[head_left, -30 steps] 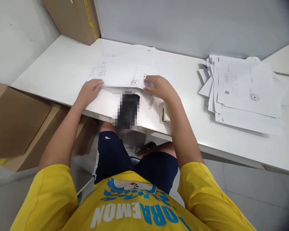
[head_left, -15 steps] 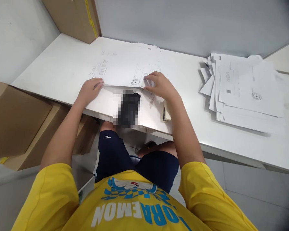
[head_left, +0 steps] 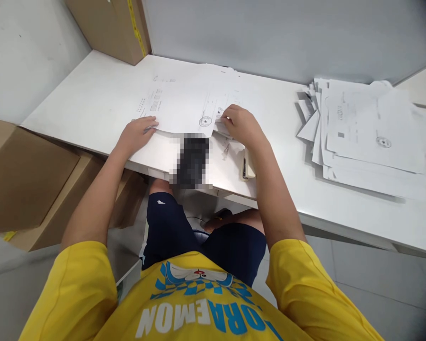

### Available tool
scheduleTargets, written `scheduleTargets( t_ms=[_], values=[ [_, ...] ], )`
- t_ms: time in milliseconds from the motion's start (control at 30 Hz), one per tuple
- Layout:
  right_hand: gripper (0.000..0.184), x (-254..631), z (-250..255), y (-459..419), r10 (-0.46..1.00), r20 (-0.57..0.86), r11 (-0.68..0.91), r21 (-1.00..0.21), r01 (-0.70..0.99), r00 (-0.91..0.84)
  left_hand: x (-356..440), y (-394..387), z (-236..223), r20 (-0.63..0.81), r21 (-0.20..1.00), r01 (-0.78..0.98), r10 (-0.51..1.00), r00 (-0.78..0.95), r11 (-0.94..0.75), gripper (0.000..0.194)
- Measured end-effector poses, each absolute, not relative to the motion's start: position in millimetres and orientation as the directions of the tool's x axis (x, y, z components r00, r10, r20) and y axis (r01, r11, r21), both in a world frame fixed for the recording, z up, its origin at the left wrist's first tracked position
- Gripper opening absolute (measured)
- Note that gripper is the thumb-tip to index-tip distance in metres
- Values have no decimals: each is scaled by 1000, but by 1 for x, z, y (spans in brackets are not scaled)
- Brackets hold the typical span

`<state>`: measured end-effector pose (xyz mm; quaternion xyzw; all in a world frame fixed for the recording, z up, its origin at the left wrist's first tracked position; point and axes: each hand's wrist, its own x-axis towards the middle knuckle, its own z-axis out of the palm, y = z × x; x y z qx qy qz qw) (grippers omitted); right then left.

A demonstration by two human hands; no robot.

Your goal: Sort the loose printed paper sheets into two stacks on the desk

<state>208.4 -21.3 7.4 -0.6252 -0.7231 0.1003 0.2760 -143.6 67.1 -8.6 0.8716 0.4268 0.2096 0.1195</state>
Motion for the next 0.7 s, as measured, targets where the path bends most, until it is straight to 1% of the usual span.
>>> scheduleTargets(
  t_ms=[100, 167, 300, 367, 400, 500, 567, 600, 700],
  values=[
    [26, 211, 10, -23, 962, 269, 185, -510, 840, -48, -146, 67, -11, 302, 368, 675, 769, 563, -639, 36],
    [29, 214, 14, -27, 956, 289, 203, -535, 820, -48, -149, 64, -12, 342, 350, 685, 768, 542, -639, 38],
    [28, 224, 30, -45, 912, 410, 238, -557, 796, 14, -149, 50, -4, 439, 309, 758, 793, 423, -575, 42],
    [26, 228, 40, -62, 878, 477, 273, -564, 780, 38, -139, 37, 5, 490, 285, 747, 761, 425, -601, 43],
    [25, 230, 44, -72, 863, 504, 295, -561, 773, 36, -130, 28, 10, 501, 266, 721, 731, 464, -640, 43],
    [25, 231, 49, -104, 835, 548, 313, -537, 784, 42, -94, 0, 22, 448, 179, 611, 617, 647, -771, 45],
    [28, 227, 45, -123, 832, 548, 286, -553, 783, 83, -67, -16, 25, 363, 140, 572, 580, 730, -808, 59],
    [30, 225, 42, -130, 831, 545, 279, -579, 766, 108, -54, -22, 26, 322, 131, 575, 583, 746, -808, 63],
    [34, 220, 29, -146, 824, 535, 312, -704, 638, 188, -29, -32, 27, 248, 126, 615, 625, 741, -779, 57]
  ],
)
